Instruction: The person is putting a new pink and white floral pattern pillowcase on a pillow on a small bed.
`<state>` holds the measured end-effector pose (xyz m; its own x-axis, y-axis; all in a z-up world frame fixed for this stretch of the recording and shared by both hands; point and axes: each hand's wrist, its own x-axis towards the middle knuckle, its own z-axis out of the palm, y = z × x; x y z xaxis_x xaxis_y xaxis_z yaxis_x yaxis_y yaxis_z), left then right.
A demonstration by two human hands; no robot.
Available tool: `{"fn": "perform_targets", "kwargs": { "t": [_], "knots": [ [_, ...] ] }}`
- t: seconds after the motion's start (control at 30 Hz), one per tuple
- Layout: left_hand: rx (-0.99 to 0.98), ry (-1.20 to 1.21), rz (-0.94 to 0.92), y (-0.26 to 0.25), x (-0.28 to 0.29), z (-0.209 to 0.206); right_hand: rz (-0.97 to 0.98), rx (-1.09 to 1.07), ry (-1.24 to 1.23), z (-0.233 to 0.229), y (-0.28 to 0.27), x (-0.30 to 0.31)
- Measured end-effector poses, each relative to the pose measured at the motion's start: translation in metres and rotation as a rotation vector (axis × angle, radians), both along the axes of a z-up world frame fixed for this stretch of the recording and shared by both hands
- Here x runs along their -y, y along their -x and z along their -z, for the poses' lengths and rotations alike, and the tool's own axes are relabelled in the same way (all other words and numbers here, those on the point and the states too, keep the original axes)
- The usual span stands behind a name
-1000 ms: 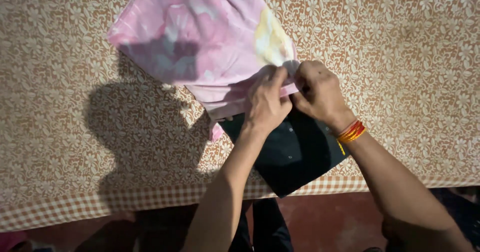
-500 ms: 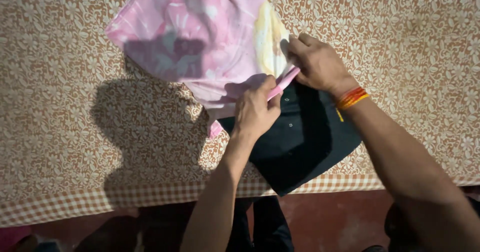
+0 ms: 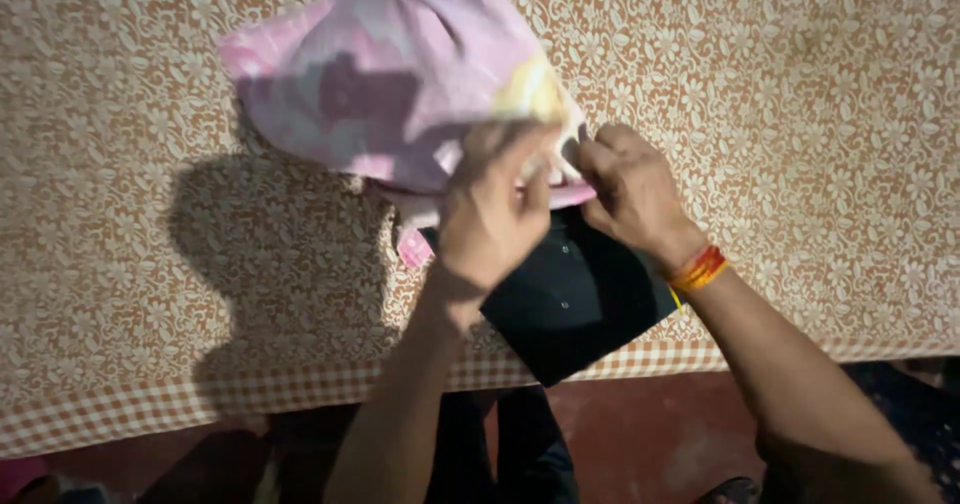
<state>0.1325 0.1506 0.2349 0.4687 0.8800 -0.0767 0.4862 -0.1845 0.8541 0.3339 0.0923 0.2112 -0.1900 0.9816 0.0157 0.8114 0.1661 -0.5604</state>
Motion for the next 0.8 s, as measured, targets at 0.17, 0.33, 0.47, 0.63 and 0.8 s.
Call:
{"fn": "perform_targets", "kwargs": {
  "t": [0.17,0.33,0.47,0.63,0.8],
  "knots": [
    [-0.274,-0.646,0.022,-0.014,-0.098,0.021,0.142,-0.132,-0.025,-0.001,0.011,-0.001],
    [-0.263,-0.382,0.074,-0.005,-0.135,0.045,0.186,-0.207,-0.045,0.0,0.011,0.001],
    [0.129,-0.818,0.046,0.0,-0.14,0.058,0.202,-0.203,-0.002,-0.003,0.01,0.001],
    [-0.18,-0.517,0.286,-0.023,-0.135,0.012,0.07,-0.218,-0.138,-0.018,0.013,0.008],
    [-0.411,-0.704,0.587,-0.062,-0.101,-0.008,0.118,-0.281,0.037,-0.018,0.021,0.025]
  ]
}}
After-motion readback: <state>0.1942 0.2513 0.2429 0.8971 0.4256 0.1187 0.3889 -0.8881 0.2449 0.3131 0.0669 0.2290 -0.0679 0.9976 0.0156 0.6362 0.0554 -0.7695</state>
